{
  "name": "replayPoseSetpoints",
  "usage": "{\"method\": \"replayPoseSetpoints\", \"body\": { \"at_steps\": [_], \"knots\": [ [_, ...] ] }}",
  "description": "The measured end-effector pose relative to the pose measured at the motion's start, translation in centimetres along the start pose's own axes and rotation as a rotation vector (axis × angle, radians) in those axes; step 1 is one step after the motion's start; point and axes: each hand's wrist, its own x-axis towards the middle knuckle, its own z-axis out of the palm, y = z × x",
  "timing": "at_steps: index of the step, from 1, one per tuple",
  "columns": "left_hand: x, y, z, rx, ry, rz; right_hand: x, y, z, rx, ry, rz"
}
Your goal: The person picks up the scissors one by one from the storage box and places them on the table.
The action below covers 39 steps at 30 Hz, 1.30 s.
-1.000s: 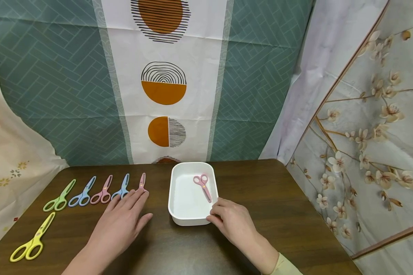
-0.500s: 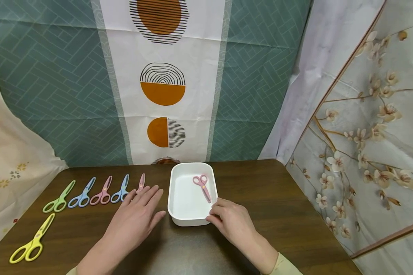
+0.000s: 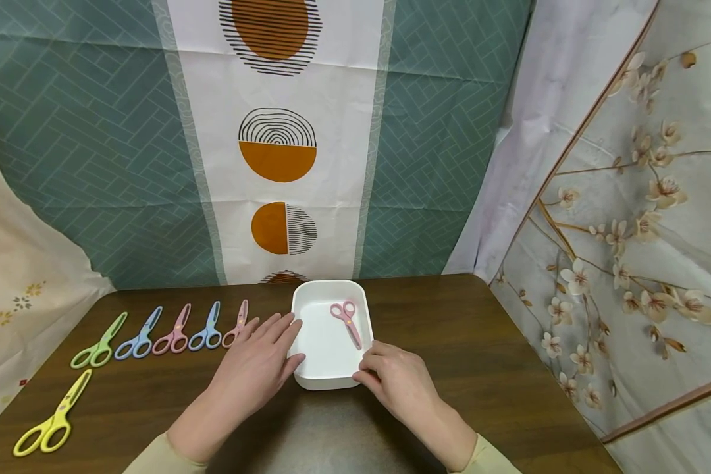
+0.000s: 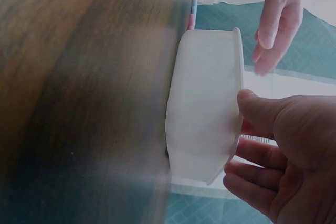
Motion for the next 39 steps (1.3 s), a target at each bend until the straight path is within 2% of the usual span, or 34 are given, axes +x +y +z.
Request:
{"method": "replayPoseSetpoints", "body": {
  "at_steps": [9, 28, 39],
  "knots": [
    [1.4, 0.6, 1.0, -0.014, -0.005, 0.039, 0.1, 0.0, -0.1, -0.008, -0.018, 0.004],
    [3.9, 1.0, 2.9, -0.061, -0.153, 0.04, 0.0, 0.0, 0.1, -0.016, -0.005, -0.01],
    [4.9, 1.0, 4.3, -0.072, -0.207, 0.048, 0.1, 0.1, 0.1, -0.024, -0.009, -0.013]
  ]
}}
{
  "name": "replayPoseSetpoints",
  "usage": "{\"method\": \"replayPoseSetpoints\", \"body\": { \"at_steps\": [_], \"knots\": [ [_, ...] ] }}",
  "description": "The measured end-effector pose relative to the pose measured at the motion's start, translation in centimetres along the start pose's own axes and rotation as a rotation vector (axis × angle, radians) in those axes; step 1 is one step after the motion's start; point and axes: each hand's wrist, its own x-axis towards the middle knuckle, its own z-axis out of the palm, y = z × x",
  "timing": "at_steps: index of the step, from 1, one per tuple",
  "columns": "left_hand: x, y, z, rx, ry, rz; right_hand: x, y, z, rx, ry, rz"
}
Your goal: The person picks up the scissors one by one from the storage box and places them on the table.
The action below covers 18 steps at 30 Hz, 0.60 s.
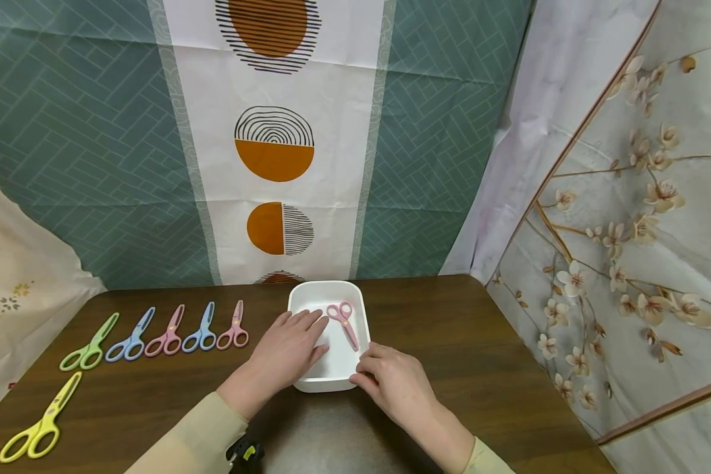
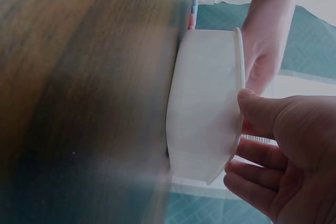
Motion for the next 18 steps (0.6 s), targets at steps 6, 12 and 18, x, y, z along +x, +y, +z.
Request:
{"method": "replayPoseSetpoints", "body": {
  "at_steps": [6, 12, 18],
  "knots": [
    [0.7, -0.1, 0.7, 0.006, -0.004, 0.017, 0.0, 0.1, 0.1, -0.005, 0.01, -0.012],
    [1.6, -0.2, 1.1, -0.007, -0.026, 0.017, 0.0, 0.1, -0.1, 0.007, -0.009, -0.001],
    [2.4, -0.2, 1.5, -0.017, -0.06, 0.022, 0.1, 0.0, -0.2, 0.028, -0.028, 0.008]
  ]
}}
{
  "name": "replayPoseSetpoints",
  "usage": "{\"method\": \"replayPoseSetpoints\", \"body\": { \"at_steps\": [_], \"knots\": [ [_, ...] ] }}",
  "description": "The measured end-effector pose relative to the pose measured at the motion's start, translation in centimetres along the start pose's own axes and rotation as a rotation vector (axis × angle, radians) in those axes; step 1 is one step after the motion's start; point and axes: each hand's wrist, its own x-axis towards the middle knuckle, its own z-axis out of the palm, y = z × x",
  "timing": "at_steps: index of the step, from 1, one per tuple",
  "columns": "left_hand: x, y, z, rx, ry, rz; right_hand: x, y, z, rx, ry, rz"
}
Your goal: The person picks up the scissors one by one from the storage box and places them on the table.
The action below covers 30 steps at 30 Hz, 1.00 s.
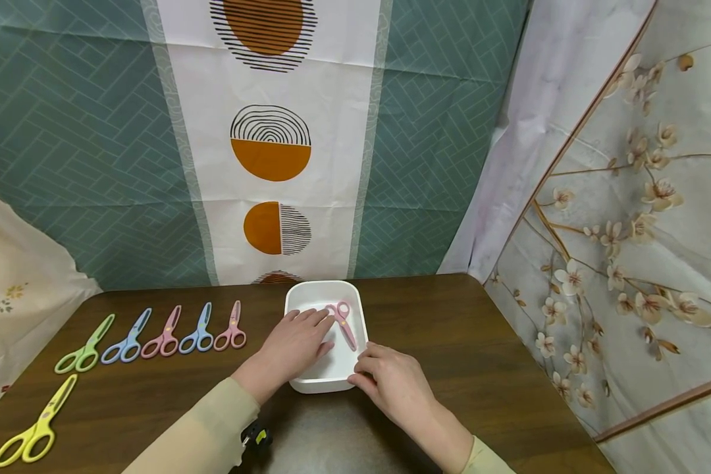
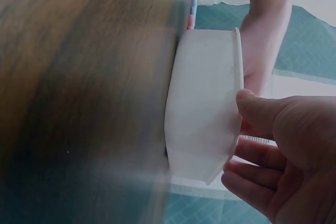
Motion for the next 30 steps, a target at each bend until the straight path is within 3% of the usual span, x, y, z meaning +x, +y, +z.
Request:
{"method": "replayPoseSetpoints", "body": {
  "at_steps": [17, 25, 30],
  "knots": [
    [3.3, 0.0, 1.0, -0.006, -0.126, 0.056, 0.1, -0.2, -0.1, -0.003, -0.014, 0.012],
    [4.4, 0.5, 1.2, 0.04, -0.092, 0.09, 0.1, -0.1, -0.1, -0.015, -0.011, 0.008],
    [4.7, 0.6, 1.3, 0.02, -0.127, 0.066, 0.1, -0.1, -0.1, -0.012, -0.009, 0.01]
  ]
}}
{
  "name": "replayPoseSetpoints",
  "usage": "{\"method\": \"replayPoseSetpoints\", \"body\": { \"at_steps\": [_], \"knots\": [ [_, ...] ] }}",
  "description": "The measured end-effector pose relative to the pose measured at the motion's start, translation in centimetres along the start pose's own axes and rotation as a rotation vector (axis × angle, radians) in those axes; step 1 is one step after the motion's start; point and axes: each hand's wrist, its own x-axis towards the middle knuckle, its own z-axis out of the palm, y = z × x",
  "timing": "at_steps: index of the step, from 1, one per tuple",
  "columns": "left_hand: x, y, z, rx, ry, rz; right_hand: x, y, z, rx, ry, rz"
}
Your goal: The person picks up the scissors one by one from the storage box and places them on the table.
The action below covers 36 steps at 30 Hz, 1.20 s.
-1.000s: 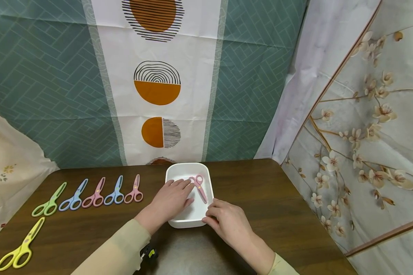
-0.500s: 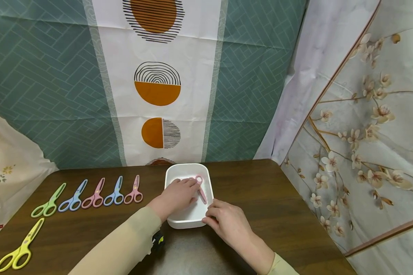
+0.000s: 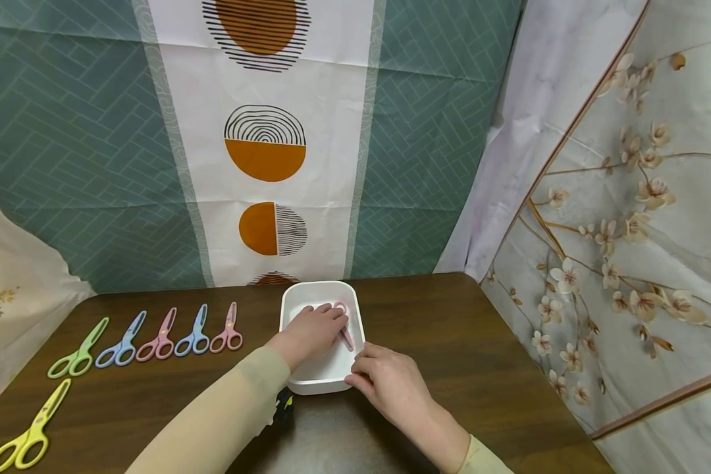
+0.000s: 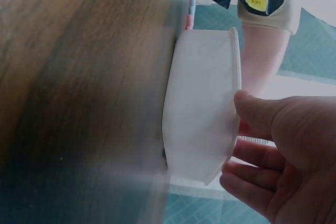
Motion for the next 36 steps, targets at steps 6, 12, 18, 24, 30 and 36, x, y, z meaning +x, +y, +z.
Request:
{"method": "replayPoseSetpoints", "body": {
  "at_steps": [6, 12, 18, 24, 30, 36],
  "knots": [
    [0.0, -0.1, -0.1, 0.009, -0.018, -0.021, 0.0, -0.1, 0.1, 0.0, 0.012, -0.006],
    [0.1, -0.2, -0.1, 0.073, -0.011, -0.018, 0.0, -0.1, 0.0, 0.004, 0.017, -0.008],
    [0.0, -0.4, -0.3, 0.093, -0.007, -0.019, 0.0, -0.2, 0.0, 0.003, 0.015, -0.006],
    [0.2, -0.8, -0.1, 0.096, -0.021, -0.021, -0.1, -0.1, 0.1, 0.0, 0.015, -0.003],
    [0.2, -1.1, -0.1, 0.14, -0.026, -0.038, -0.1, -0.1, 0.1, 0.002, 0.02, 0.004],
    [-0.3, -1.7, 0.1, 0.201, 0.024, -0.033, -0.1, -0.2, 0.0, 0.005, 0.018, 0.005]
  ]
}}
